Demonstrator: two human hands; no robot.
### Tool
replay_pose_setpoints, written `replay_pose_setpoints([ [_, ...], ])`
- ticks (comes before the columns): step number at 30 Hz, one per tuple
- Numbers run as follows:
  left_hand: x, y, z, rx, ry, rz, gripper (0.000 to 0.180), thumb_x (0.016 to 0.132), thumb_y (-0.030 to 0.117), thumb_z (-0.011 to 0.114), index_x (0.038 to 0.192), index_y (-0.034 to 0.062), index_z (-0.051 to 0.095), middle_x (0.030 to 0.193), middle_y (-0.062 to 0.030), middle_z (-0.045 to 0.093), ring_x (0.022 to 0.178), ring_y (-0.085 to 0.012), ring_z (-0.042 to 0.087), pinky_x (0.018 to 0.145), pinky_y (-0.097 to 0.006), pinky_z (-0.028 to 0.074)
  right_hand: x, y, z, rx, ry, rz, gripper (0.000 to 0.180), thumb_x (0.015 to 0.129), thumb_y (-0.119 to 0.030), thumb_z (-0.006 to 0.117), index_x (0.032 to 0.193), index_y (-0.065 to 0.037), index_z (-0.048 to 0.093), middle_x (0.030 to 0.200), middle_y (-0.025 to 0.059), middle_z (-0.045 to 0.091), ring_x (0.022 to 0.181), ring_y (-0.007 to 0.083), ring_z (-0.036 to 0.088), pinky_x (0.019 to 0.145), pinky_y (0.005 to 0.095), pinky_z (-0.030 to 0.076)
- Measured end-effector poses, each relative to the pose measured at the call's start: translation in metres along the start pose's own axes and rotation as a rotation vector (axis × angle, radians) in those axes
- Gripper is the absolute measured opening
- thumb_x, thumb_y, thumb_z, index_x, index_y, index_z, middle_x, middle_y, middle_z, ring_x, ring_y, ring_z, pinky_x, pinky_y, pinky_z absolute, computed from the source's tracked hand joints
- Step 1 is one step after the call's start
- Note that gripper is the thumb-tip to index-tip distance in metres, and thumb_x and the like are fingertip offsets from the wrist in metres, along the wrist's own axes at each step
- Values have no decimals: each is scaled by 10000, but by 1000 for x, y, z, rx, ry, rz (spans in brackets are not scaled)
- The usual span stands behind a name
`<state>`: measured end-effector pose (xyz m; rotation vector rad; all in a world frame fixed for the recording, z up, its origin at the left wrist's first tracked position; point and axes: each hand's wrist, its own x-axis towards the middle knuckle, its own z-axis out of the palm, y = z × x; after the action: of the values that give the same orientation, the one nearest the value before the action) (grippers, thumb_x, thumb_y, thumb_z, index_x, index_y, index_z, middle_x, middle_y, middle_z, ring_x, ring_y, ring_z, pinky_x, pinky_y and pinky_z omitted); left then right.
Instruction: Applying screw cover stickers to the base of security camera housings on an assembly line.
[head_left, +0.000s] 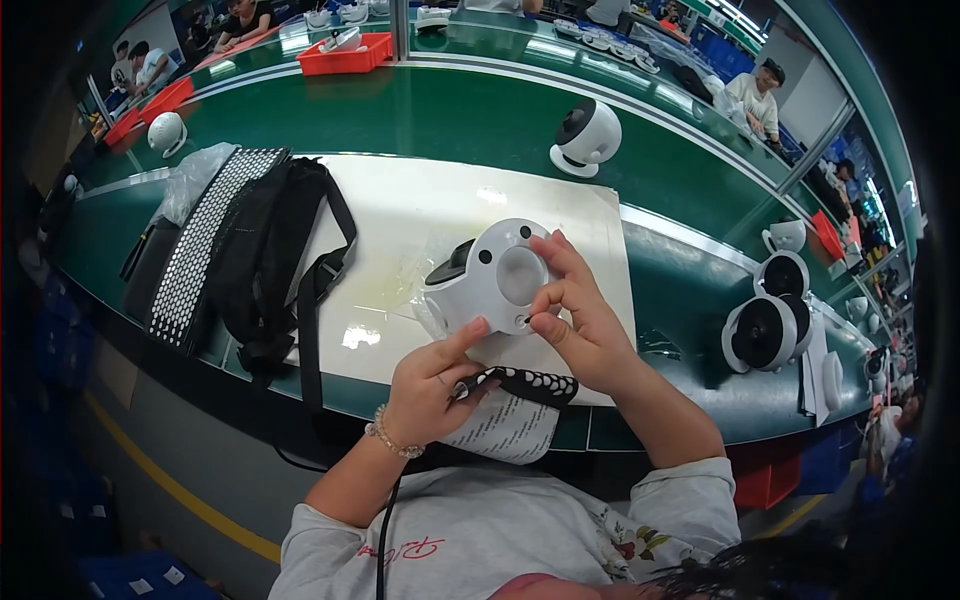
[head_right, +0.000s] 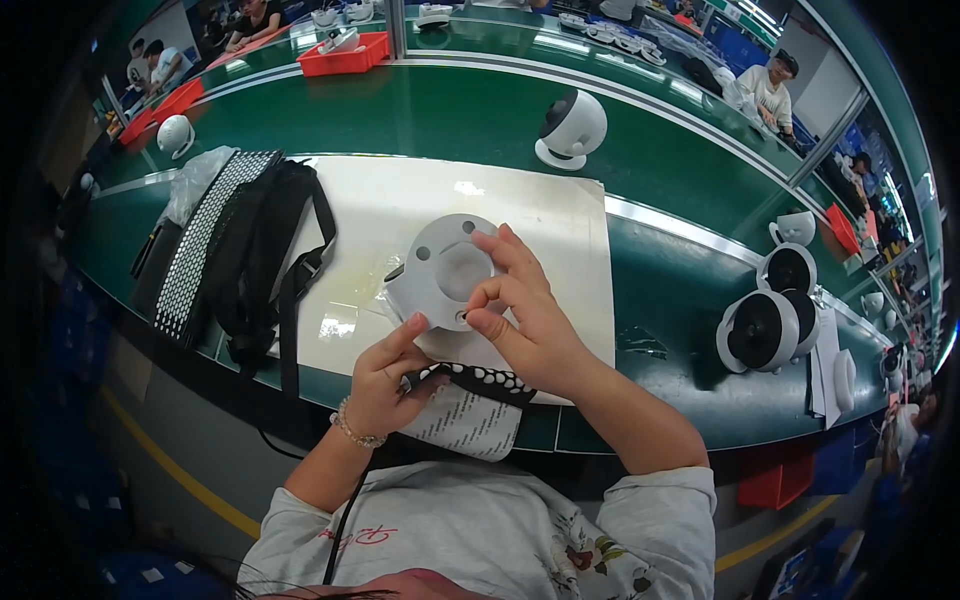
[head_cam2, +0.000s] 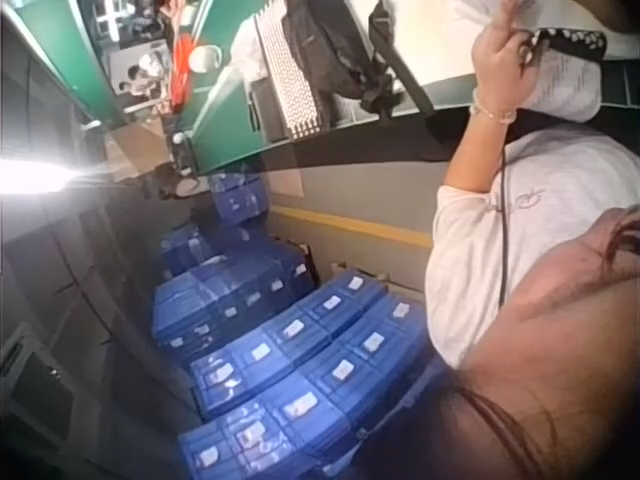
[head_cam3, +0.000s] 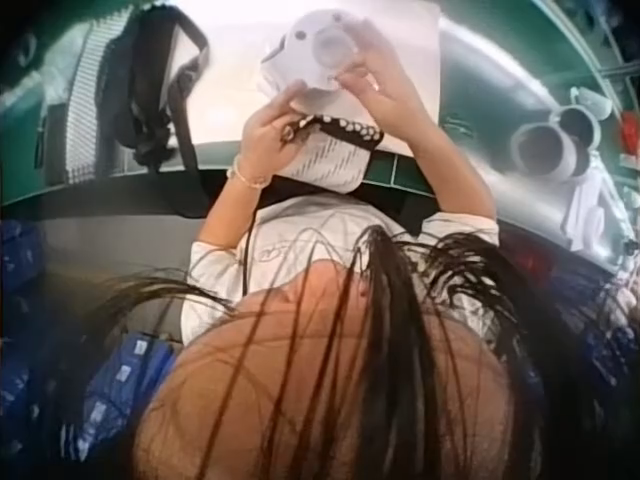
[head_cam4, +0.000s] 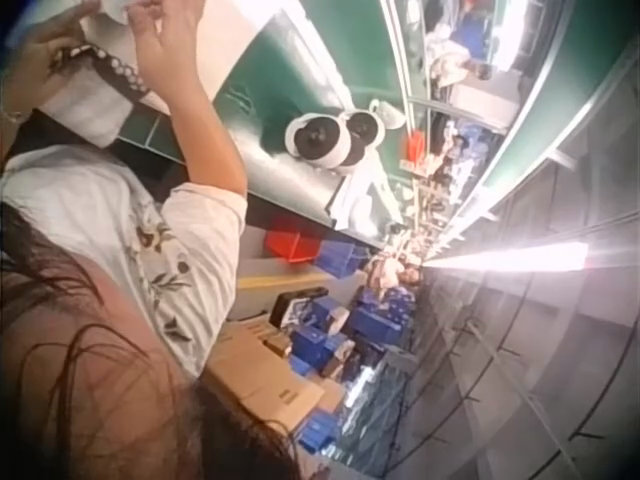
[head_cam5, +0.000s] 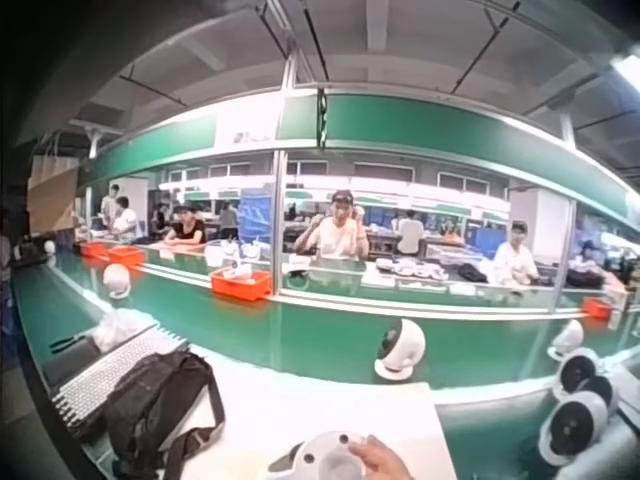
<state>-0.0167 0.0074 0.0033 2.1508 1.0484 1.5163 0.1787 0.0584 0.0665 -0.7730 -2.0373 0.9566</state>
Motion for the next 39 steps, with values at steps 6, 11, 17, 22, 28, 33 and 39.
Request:
replay_pose_setpoints([
  [6,-1,-1,1,-42,-1,-13,155,577,41,721,638,-1,585,1174,-100,546,684,-206,598,612,-285,473,0,-4,8,-99,57,11,92,853,-172,533,847,-80,541,1367,164,285,1314,380,118,1024,440,150],
  [11,-2,-6,4,-42,51,43,195,566,42,733,619,-21,556,1165,-108,551,614,-210,561,566,-293,452,-2,-1,7,-203,62,-33,107,854,-179,540,858,-75,564,1349,157,323,1306,363,162,1002,424,201],
  [17,-2,-7,2,-38,73,47,218,568,49,741,622,-34,546,1151,-109,560,602,-214,560,554,-294,454,-12,-9,4,-845,101,-323,139,821,-202,570,915,-118,627,1275,117,433,1268,324,263,996,421,195],
  [22,-1,-8,5,-54,72,73,233,580,59,744,655,-30,542,1155,-130,554,614,-210,570,553,-294,461,-24,-16,15,-881,231,-292,194,784,-278,605,931,-158,646,1227,71,486,1240,299,314,1006,423,158],
  [28,-6,-13,6,-40,63,103,279,581,65,749,700,-9,508,1166,-172,536,630,-209,580,556,-295,472,-23,-17,22,-753,71,-412,184,676,-222,702,838,-162,638,1228,46,485,1231,284,326,990,424,191],
  [33,-2,-11,-1,38,4,162,306,575,60,752,709,5,483,1189,-178,517,634,-199,582,561,-285,476,-22,-15,23,-642,1,-327,162,640,-159,709,763,-164,604,1235,32,480,1234,278,314,980,422,216],
  [39,-5,-14,2,-86,32,134,325,569,58,761,697,12,466,1193,-171,516,611,-188,564,541,-284,465,-24,-5,10,-491,76,-388,100,715,-118,647,776,-116,567,1324,118,379,1268,313,257,1024,420,178],
])
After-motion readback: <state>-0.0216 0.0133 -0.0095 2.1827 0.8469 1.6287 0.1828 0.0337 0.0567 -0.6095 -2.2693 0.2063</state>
